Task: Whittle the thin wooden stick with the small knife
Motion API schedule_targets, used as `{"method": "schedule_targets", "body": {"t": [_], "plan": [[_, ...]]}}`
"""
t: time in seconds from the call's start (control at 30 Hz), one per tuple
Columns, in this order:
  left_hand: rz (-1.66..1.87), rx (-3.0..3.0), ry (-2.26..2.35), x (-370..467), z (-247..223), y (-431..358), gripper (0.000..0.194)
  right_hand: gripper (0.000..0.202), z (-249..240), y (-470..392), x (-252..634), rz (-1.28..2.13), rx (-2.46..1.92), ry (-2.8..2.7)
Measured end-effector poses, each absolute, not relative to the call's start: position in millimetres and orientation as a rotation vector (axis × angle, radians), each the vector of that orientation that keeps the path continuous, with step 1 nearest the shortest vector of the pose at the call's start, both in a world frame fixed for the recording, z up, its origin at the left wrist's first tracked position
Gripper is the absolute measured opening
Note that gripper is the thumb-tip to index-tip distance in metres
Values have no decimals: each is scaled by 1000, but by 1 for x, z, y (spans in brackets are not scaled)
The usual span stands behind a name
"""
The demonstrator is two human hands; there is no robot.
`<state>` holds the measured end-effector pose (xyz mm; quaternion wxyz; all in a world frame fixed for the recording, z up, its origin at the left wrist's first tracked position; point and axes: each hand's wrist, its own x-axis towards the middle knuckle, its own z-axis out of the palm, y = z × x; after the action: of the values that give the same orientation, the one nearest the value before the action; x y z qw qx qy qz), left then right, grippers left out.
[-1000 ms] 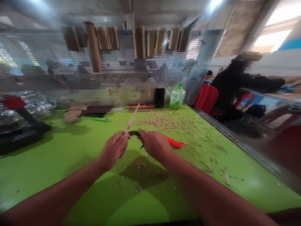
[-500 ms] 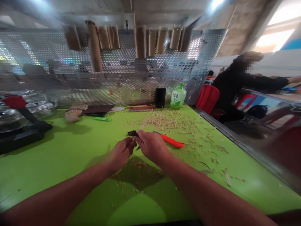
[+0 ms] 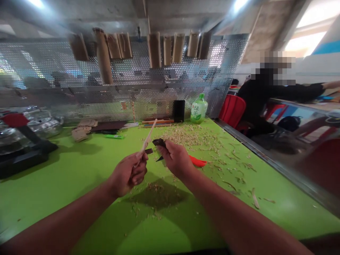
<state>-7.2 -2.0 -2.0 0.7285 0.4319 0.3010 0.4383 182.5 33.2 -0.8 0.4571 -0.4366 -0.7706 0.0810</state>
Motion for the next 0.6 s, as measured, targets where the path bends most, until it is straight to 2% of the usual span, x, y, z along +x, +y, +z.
{"method": "schedule_targets", "body": {"t": [0.3,0.43,0.6], "plan": [[835,989,767,-2,-2,-7,26,29,0,33,179,246,-1100,-1843],[856,930,799,-1,-2,-5,24,29,-3,30,173,316,-1109,-2044],[814,922,764,-2,-2,-5,26,30,2,37,179,187,-1148,-1902]]}}
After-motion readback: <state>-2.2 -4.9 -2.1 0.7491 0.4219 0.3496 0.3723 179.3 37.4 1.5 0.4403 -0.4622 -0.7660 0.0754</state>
